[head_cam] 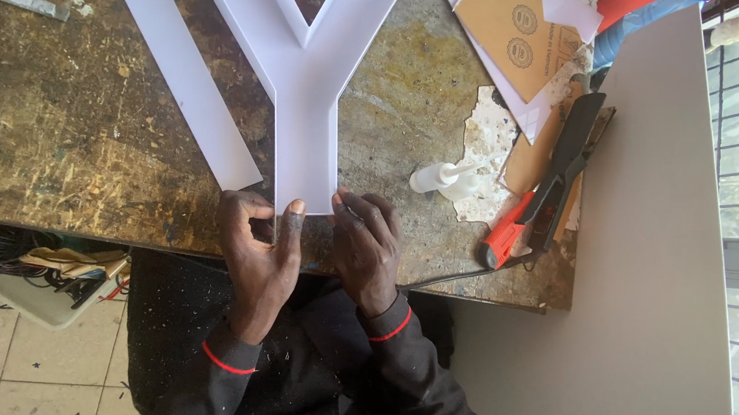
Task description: Assembling a 3D channel letter by applying glue to the base and attaching side walls.
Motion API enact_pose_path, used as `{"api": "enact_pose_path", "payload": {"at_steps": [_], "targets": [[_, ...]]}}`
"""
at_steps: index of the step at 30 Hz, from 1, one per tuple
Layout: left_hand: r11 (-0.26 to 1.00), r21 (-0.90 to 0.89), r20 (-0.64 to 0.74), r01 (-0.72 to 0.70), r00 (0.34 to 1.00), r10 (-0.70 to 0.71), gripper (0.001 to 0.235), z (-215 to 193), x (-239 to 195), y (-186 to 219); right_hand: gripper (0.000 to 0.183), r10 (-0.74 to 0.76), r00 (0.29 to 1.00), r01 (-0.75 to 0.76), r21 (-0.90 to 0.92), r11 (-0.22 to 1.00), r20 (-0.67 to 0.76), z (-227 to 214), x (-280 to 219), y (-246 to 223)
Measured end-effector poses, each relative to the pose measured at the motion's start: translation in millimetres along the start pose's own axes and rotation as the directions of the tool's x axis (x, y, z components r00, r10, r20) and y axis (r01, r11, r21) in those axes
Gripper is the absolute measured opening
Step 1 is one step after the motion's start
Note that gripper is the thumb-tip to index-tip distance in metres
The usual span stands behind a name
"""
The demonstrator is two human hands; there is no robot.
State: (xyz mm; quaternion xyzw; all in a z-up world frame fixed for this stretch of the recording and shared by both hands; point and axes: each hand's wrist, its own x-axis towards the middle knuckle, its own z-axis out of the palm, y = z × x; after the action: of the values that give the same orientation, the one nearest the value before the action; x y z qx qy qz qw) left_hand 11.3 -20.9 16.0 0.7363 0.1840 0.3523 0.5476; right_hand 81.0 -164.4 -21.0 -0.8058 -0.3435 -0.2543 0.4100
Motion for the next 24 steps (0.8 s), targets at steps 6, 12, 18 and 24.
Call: {"api": "enact_pose_path", "payload": {"at_steps": [6,12,18,24], "targets": [[1.0,0.018,0.018,-0.025,1.0,0.025,0.031,-2,-2,-4,0.033,-0.004,1.0,0.004,0.012,1.0,0.022,-2,-1,1],[0.999,0.008,0.0,-0.035,0.999,0.035,0.03,1,-6,-8,0.034,0.008,0.973,-0.023,-0.062,0.998,-0.231,-34,-3,13],[1.0,-0.001,0.008,-0.016,1.0,0.016,0.031,2,-7,-10,0.072,0.455,0.81,-0.48,0.027,0.877,-0.37,-70,17,52],[1.0,0.011,0.011,-0.026,1.0,0.026,0.031,1,-7,-12,0.046,0.637,0.762,-0.621,0.145,0.77,-0.116,-66,15,86]]}}
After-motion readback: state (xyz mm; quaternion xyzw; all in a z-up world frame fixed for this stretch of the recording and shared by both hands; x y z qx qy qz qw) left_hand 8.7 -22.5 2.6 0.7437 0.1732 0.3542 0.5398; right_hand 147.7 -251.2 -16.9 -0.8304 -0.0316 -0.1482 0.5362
